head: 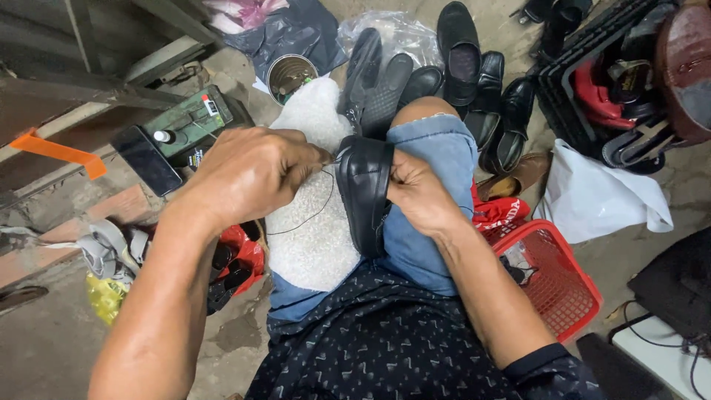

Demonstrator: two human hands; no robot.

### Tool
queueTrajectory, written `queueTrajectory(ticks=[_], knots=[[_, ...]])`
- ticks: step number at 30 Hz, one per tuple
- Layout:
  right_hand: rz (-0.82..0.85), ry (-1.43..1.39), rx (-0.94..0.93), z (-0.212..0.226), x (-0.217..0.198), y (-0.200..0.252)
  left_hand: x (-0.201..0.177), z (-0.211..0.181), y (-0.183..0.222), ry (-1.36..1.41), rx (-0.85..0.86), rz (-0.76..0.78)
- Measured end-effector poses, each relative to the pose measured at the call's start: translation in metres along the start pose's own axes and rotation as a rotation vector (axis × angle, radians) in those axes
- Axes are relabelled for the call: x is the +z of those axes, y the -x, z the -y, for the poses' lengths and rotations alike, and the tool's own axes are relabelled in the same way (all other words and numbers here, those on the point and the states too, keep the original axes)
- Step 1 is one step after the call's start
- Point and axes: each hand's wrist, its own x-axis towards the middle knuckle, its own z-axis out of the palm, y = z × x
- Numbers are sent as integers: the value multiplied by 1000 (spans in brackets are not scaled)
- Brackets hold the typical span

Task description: Hand-sewing a black shoe sole to the upper part using a needle and thread in a repair shop.

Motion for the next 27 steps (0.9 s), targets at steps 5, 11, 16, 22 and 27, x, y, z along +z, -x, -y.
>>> queueTrajectory(ticks=[5,11,16,22,27], knots=[[13,77,-7,10,0,0,13,-2,2,-56,-44,-69],[-31,395,-118,17,0,14,55,3,6,-449,143,-582],[-130,511,-114,27,7,24,63,-9,2,-479,171,-744],[-161,521,-71,26,5,22,60,3,33,-356,407,-946],[-237,743,-4,27,-2,23,123,98,55,-49,104,-1203]])
